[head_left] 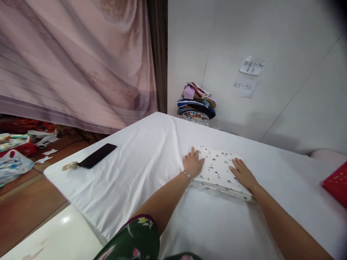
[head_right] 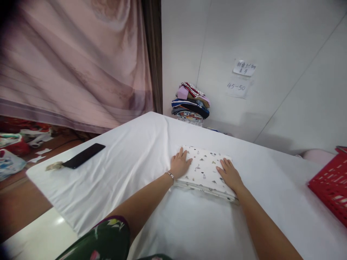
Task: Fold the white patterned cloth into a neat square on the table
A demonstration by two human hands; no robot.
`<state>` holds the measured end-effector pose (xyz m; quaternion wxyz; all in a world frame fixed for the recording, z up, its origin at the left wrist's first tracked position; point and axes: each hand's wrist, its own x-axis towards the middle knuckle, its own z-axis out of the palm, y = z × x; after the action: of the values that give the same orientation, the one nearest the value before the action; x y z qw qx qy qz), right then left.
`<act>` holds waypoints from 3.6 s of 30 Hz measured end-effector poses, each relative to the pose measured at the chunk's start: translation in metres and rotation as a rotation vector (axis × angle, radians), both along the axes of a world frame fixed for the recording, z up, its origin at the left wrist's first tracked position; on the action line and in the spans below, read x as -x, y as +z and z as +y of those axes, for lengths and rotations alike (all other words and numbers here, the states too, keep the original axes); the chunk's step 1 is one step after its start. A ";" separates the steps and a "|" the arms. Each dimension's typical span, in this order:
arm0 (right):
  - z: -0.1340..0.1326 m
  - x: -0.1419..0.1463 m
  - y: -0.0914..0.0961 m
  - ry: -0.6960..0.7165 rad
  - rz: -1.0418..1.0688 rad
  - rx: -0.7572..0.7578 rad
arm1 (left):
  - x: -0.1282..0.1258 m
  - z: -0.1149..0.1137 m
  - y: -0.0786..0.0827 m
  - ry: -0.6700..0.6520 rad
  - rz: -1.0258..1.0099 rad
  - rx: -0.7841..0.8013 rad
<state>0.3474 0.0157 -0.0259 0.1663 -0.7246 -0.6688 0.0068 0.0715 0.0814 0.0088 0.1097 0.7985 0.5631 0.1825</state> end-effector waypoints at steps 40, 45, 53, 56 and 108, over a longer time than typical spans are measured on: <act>-0.076 0.137 0.067 -0.008 0.210 0.080 | -0.001 -0.088 -0.002 -0.146 -0.617 0.289; -0.081 0.137 0.057 0.003 0.171 0.015 | 0.002 -0.088 -0.007 -0.213 -0.647 0.276; -0.087 0.137 0.057 0.047 0.232 -0.087 | 0.002 -0.089 -0.008 -0.264 -0.643 0.287; -0.088 0.138 0.060 0.053 0.224 -0.005 | 0.001 -0.090 -0.010 -0.267 -0.627 0.280; -0.088 0.133 0.051 0.045 0.204 -0.057 | 0.002 -0.096 -0.002 -0.237 -0.410 0.252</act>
<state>0.2144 -0.0719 0.0254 0.2541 -0.6998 -0.6644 0.0652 0.0692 -0.0150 0.0073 0.3409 0.7852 0.4498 0.2548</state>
